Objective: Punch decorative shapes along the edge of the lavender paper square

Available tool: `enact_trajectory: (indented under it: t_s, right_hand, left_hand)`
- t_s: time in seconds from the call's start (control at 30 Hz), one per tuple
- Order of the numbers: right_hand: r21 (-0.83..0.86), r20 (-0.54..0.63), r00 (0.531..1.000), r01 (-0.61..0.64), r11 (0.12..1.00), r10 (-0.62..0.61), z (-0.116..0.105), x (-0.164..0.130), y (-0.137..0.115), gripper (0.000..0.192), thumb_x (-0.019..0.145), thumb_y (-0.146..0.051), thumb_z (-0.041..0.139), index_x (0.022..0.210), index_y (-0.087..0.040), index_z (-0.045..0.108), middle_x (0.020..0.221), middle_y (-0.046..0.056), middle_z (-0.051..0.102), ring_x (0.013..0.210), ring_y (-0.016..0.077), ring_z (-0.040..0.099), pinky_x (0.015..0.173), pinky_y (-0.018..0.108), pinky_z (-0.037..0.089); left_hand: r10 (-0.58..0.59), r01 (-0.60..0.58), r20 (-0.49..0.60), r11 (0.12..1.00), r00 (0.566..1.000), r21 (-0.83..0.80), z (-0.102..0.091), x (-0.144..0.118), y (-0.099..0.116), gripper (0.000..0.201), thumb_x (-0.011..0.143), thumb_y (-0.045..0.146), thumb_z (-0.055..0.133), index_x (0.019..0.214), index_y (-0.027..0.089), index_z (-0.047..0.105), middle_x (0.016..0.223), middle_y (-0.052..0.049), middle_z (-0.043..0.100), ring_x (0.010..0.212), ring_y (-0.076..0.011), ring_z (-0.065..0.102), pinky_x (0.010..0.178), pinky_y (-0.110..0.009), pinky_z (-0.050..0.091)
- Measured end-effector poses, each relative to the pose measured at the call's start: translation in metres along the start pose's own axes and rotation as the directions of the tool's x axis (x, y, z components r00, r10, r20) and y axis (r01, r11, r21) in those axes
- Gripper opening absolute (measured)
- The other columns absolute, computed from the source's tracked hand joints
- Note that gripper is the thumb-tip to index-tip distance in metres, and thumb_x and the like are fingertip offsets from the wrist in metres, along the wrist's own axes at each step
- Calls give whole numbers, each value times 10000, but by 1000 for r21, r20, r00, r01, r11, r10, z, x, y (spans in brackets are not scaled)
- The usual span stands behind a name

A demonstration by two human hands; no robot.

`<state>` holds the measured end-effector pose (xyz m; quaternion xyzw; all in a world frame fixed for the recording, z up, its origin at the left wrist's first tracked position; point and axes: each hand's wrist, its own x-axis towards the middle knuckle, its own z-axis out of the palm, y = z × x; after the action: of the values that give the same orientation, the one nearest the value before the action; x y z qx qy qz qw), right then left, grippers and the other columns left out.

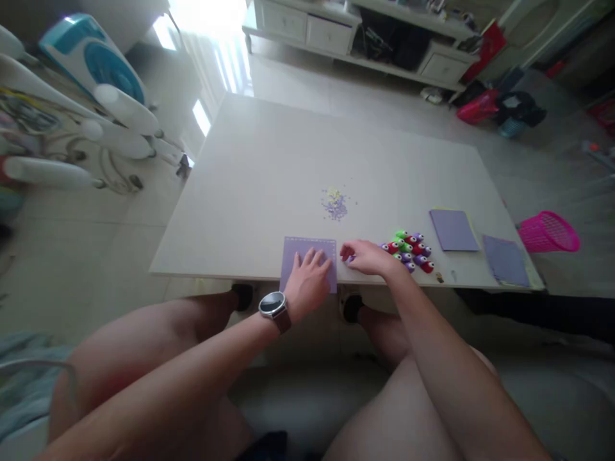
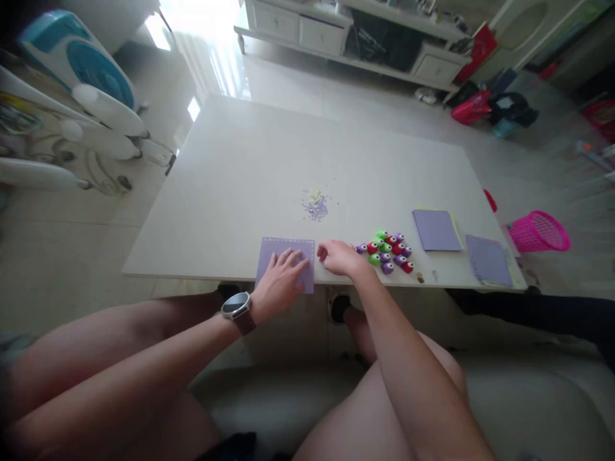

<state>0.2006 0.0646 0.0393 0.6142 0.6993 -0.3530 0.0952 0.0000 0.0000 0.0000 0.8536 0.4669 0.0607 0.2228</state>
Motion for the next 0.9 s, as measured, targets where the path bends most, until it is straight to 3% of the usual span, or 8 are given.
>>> enact_trajectory:
  t_s: [0.1, 0.2, 0.27, 0.4, 0.57, 0.9]
  right_hand:
    - [-12, -34, 999, -10, 1000, 9, 0, 0, -4, 478, 777, 5, 572, 1185, -210, 698, 1245, 72, 766, 1183, 235, 692, 1002, 301, 505]
    - [-28, -178, 984, -17, 999, 12, -1, 0, -7, 702, 784, -11, 531, 1456, -212, 554, 1533, 119, 595, 1421, 289, 542, 1182, 447, 393]
    - [-28, -226, 974, -27, 999, 20, -2, 0, -9, 747, 800, -25, 511, 1525, -203, 488, 1603, 135, 518, 1479, 306, 480, 1223, 504, 338]
    - [-47, -221, 975, -43, 998, 32, -4, -2, -8, 655, 841, -69, 521, 1484, -192, 536, 1563, 134, 564, 1439, 322, 522, 1207, 512, 356]
    - [-82, -158, 987, -18, 996, 5, -3, -5, 0, 437, 830, -131, 644, 1259, -202, 687, 1354, 117, 713, 1210, 282, 671, 1018, 334, 494]
    - [-227, -92, 994, -85, 970, 66, -3, -9, 2, 286, 864, -86, 624, 1100, -204, 733, 1201, 114, 754, 1072, 244, 693, 894, 288, 489]
  left_hand:
    - [-1, 1, 0, 1000, 1000, 9, 0, 0, 0, 529, 910, 186, 573, 1437, 198, 535, 1605, -176, 452, 1538, -413, 338, 1229, -717, 295]
    - [1, -1, -3, 1000, 1000, 10, 1, 0, 0, 523, 908, 188, 578, 1429, 196, 536, 1601, -173, 454, 1538, -411, 335, 1228, -714, 295]
    - [3, -3, -6, 1000, 1000, 9, 2, 0, -1, 517, 907, 189, 582, 1422, 198, 539, 1600, -173, 454, 1538, -412, 334, 1230, -714, 293]
    - [6, -6, -4, 1000, 1000, 14, 1, 0, 0, 510, 909, 183, 579, 1417, 186, 544, 1597, -179, 458, 1533, -420, 341, 1227, -715, 298]
    - [3, -3, 8, 1000, 1000, 6, 0, 0, 0, 523, 906, 179, 591, 1427, 188, 539, 1601, -190, 448, 1543, -421, 328, 1226, -724, 286]
    - [1, -1, 10, 1000, 1000, 10, 1, 0, 0, 535, 905, 183, 599, 1437, 181, 541, 1615, -183, 445, 1543, -418, 330, 1234, -714, 284]
